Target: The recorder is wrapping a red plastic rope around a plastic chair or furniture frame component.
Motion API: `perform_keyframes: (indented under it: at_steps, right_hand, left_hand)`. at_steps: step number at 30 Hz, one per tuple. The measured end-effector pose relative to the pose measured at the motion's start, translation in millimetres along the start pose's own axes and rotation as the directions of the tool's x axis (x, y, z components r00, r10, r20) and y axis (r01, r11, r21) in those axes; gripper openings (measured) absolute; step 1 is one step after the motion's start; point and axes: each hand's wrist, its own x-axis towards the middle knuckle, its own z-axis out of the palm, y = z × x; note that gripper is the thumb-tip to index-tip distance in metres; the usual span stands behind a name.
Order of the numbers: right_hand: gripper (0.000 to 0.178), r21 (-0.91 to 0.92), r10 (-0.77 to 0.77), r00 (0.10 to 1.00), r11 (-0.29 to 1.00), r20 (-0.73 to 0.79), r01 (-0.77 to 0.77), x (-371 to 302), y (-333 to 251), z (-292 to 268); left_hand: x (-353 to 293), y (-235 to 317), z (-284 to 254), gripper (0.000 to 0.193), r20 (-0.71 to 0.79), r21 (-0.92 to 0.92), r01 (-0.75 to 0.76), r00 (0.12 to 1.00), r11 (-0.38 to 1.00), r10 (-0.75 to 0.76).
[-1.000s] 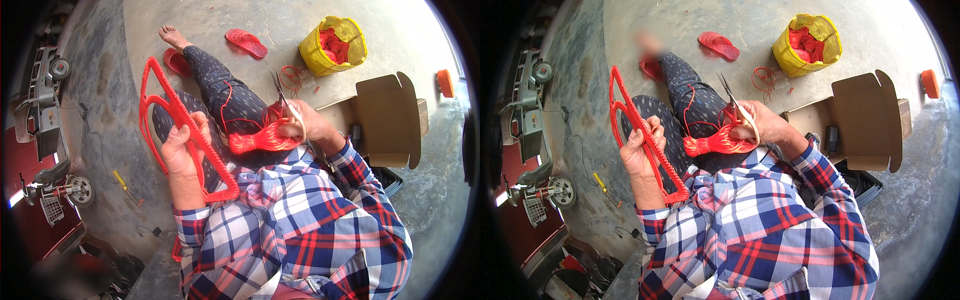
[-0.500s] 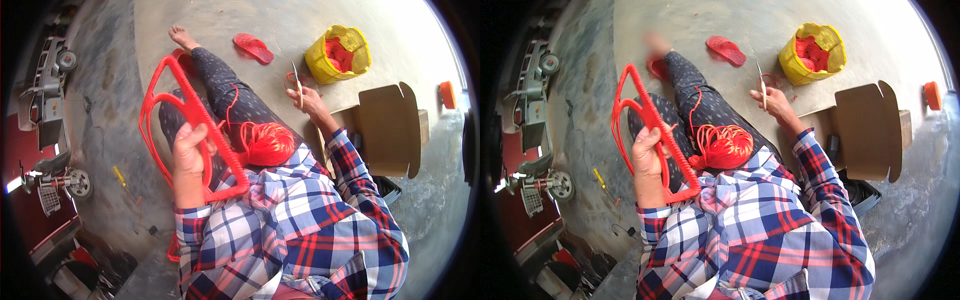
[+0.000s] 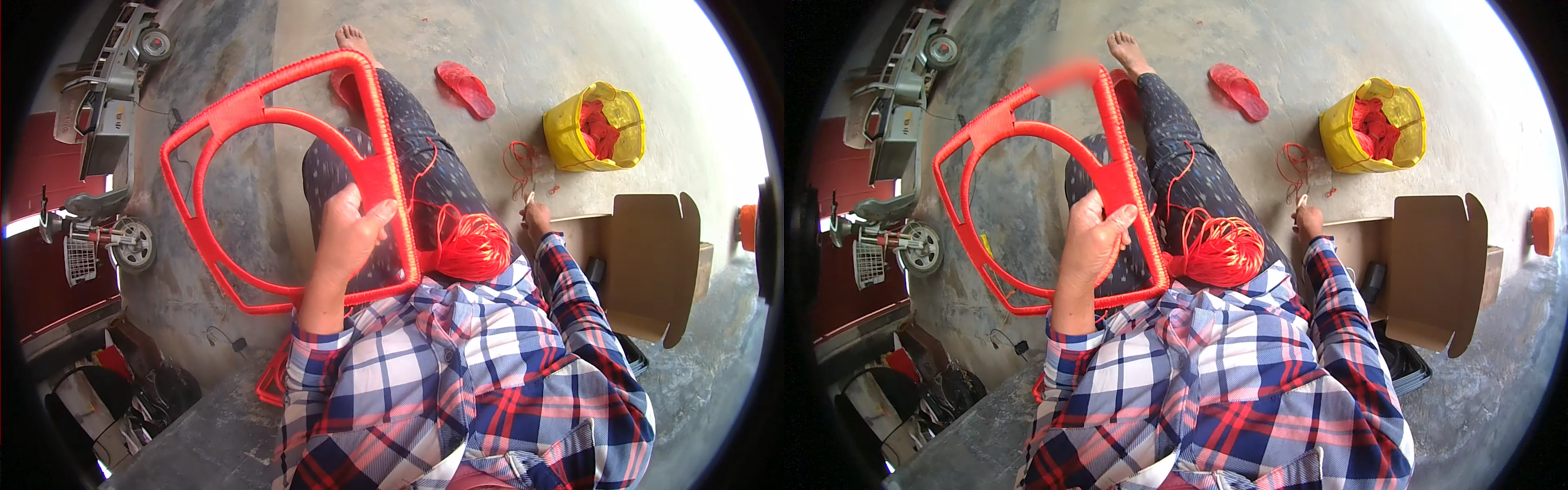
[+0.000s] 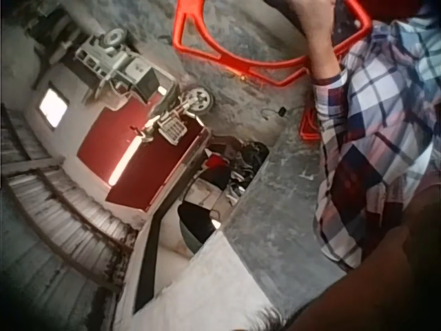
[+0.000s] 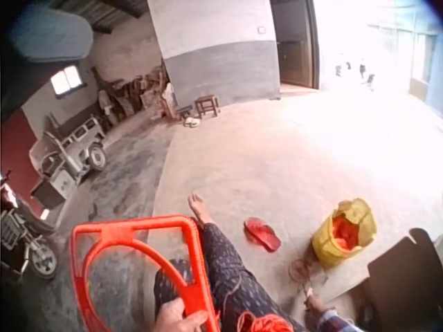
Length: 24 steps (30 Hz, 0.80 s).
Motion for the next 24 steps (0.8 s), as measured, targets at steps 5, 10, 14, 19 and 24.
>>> perform_keyframes:
  at_steps: [5,10,14,19,24]
  right_hand:
    - [0.029,0.121,0.001,0.991,0.992,0.136,-0.017,21,22,-25]
    - [0.021,0.192,-0.122,0.98,0.977,0.16,0.09,-32,-38,-2]
    - [0.014,0.294,-0.419,0.81,0.902,0.41,0.317,-97,-125,14]
    - [0.028,0.38,-0.666,0.454,0.727,0.592,0.572,-249,-202,45]
    - [0.032,0.543,-0.674,0.192,0.705,0.714,0.456,-315,-212,82]
  left_hand:
    - [-5,2,2,0.014,0.047,0.087,-0.058,0.997,0.995,0.055]
    - [-8,1,-3,0.014,0.032,0.133,-0.091,0.996,0.987,0.088]
    - [-10,6,-4,0.017,0.067,0.183,-0.079,0.995,0.98,0.068]
    - [-14,4,2,0.021,0.074,0.225,-0.234,0.972,0.946,0.223]
    - [-20,-1,15,0.025,0.073,0.309,-0.416,0.907,0.855,0.415]
